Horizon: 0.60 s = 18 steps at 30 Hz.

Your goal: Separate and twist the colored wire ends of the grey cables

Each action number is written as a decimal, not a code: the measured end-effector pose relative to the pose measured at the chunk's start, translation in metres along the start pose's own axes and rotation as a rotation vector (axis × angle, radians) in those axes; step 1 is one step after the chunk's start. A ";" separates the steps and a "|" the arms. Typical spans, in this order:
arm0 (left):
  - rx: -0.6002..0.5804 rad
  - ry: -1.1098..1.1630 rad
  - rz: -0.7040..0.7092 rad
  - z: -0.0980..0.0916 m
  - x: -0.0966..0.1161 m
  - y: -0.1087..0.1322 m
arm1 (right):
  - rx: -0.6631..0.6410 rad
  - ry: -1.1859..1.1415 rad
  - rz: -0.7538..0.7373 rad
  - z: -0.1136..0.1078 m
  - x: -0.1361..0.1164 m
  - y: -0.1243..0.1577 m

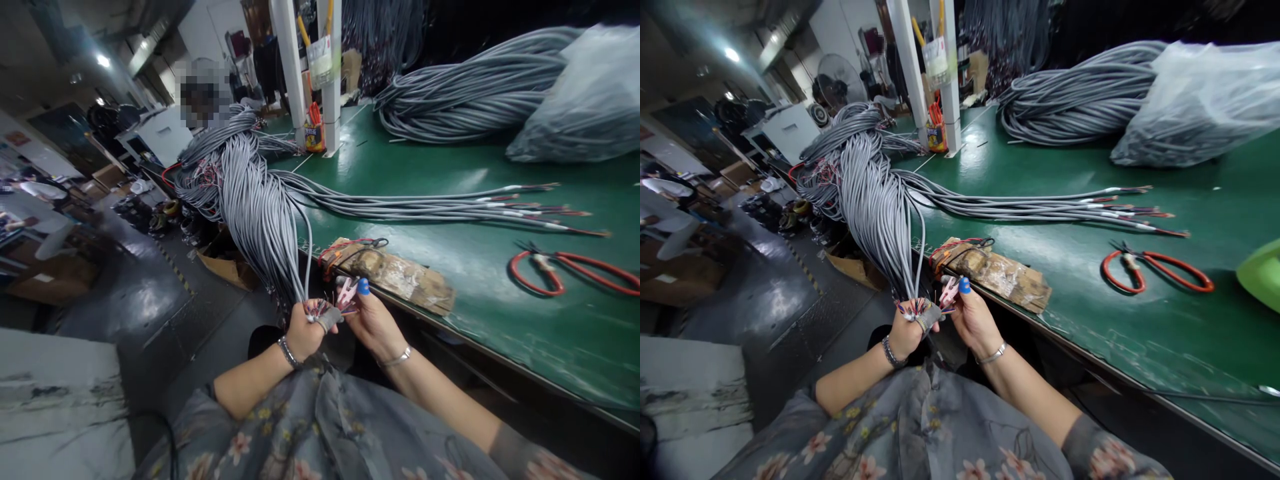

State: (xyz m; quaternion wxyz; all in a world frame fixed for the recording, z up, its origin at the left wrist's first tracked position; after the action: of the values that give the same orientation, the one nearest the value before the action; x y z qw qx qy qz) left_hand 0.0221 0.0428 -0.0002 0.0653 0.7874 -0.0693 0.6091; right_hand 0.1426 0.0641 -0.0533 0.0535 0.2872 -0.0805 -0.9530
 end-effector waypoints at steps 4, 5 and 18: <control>-0.009 0.015 -0.009 0.000 -0.002 0.000 | 0.005 0.012 0.001 0.002 0.001 0.001; -0.004 0.018 -0.016 -0.001 -0.002 0.001 | 0.014 0.013 -0.001 0.003 0.000 0.001; -0.091 -0.178 0.135 -0.011 0.003 0.006 | -0.190 0.388 0.156 -0.002 -0.019 0.038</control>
State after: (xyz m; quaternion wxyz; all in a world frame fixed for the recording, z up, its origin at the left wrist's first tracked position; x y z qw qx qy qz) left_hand 0.0111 0.0391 0.0057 0.0534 0.8280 -0.1550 0.5362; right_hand 0.1615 0.0296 -0.0376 0.1685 0.4516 -0.0005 -0.8762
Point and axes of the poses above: each hand's wrist, its own y-axis away from the middle knuckle, its own z-axis out of the palm, x = y × z, the point moved 3 cm from there along -y, towards the middle knuckle, and after that the axes turned 7 degrees about -y, right-handed, at the moved point
